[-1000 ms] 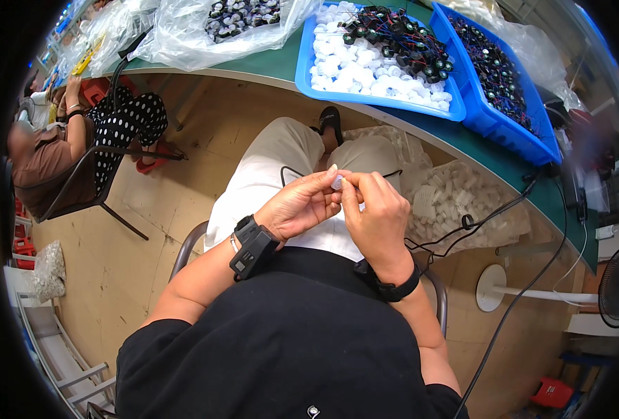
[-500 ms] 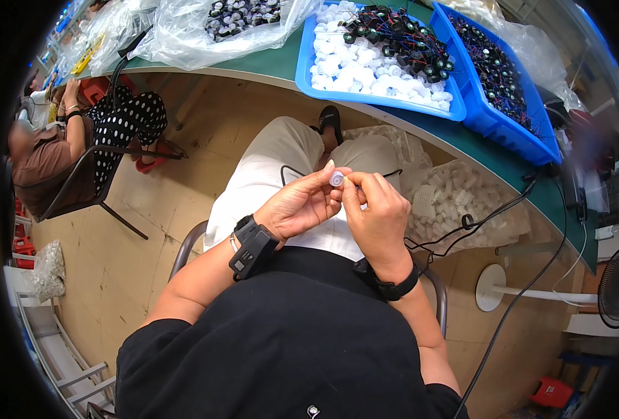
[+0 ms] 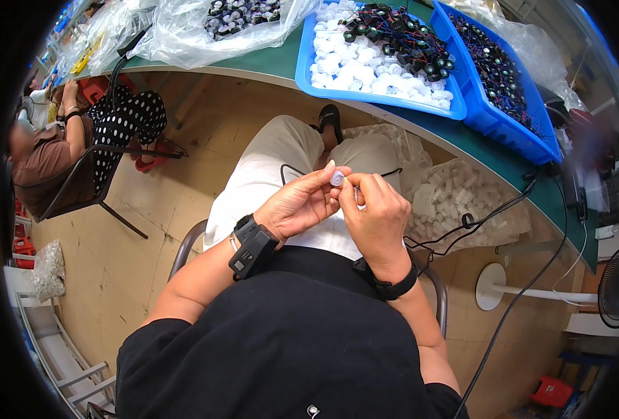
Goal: The person sits at a workbench and repeatedly picks up small white plastic components and black electronic modules with wires. They insert the modules into the white components and place the assembled units into a blue tray. The person occasionally adjusts the head-mounted camera during the task.
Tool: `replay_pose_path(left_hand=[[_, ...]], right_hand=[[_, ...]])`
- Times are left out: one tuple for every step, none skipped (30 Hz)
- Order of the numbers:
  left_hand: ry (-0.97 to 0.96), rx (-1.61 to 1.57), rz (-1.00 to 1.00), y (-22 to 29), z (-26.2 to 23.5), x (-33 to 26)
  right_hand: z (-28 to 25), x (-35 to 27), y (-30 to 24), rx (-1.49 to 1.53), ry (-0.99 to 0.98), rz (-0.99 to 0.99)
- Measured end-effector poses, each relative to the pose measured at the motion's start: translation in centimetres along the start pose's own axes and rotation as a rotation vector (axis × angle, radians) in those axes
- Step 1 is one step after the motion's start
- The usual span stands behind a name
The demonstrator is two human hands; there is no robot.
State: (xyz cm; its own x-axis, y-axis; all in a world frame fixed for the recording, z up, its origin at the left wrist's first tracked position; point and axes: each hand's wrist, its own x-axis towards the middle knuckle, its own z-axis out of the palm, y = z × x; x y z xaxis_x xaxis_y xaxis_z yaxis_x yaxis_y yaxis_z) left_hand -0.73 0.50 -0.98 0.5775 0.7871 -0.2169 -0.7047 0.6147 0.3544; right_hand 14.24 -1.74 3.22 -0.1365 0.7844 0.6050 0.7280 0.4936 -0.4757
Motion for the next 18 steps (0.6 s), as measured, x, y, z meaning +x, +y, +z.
replay_pose_path(left_hand=[[-0.002, 0.005, 0.005, -0.01, -0.02, 0.01], [-0.004, 0.010, 0.008, -0.02, -0.02, 0.00], [-0.006, 0.013, 0.011, -0.02, -0.02, -0.02], [-0.008, 0.017, 0.015, -0.03, -0.03, -0.04], [-0.002, 0.021, 0.016, -0.07, -0.09, -0.03], [0.003, 0.025, 0.016, -0.12, -0.16, 0.01], [0.008, 0.028, 0.016, -0.17, -0.20, 0.04], [0.007, 0.025, 0.017, -0.22, -0.20, 0.07], [0.005, 0.022, 0.018, -0.29, -0.17, 0.10], [0.003, 0.018, 0.018, -0.33, -0.16, 0.13], [-0.005, 0.002, 0.010, -0.36, -0.23, 0.19], [-0.012, -0.015, 0.004, -0.36, -0.38, 0.25], [-0.019, -0.031, -0.002, -0.34, -0.46, 0.29], [-0.013, -0.034, -0.003, -0.29, -0.42, 0.28], [-0.008, -0.037, -0.003, -0.23, -0.34, 0.25], [-0.002, -0.041, -0.003, -0.18, -0.26, 0.21], [-0.009, -0.048, -0.005, -0.14, -0.21, 0.16], [-0.017, -0.057, -0.007, -0.09, -0.14, 0.11]], right_hand=[[-0.01, -0.01, -0.02, -0.002, 0.001, -0.001], [-0.01, -0.02, -0.03, -0.004, 0.003, -0.003], [0.01, -0.03, -0.05, -0.008, 0.002, -0.004], [0.04, -0.03, -0.07, -0.012, 0.002, -0.006], [0.07, -0.04, -0.10, -0.015, 0.001, -0.008], [0.11, -0.04, -0.13, -0.003, 0.002, -0.012], [0.17, -0.02, -0.16, 0.009, 0.004, -0.017], [0.23, 0.00, -0.17, 0.022, 0.005, -0.021], [0.30, 0.00, -0.11, 0.024, 0.011, -0.028], [0.41, -0.01, -0.01, 0.026, 0.017, -0.036], [0.45, -0.02, 0.05, 0.028, 0.023, -0.044], [0.45, -0.05, 0.03, 0.056, 0.014, -0.012], [0.43, -0.10, 0.00, 0.083, 0.005, 0.019], [0.42, -0.12, -0.02, 0.111, -0.004, 0.051], [0.45, -0.15, 0.01, 0.146, -0.005, 0.065], [0.50, -0.18, 0.05, 0.181, -0.006, 0.078], [0.54, -0.21, 0.08, 0.217, -0.006, 0.092], [0.53, -0.21, 0.11, 0.233, -0.013, 0.107]])
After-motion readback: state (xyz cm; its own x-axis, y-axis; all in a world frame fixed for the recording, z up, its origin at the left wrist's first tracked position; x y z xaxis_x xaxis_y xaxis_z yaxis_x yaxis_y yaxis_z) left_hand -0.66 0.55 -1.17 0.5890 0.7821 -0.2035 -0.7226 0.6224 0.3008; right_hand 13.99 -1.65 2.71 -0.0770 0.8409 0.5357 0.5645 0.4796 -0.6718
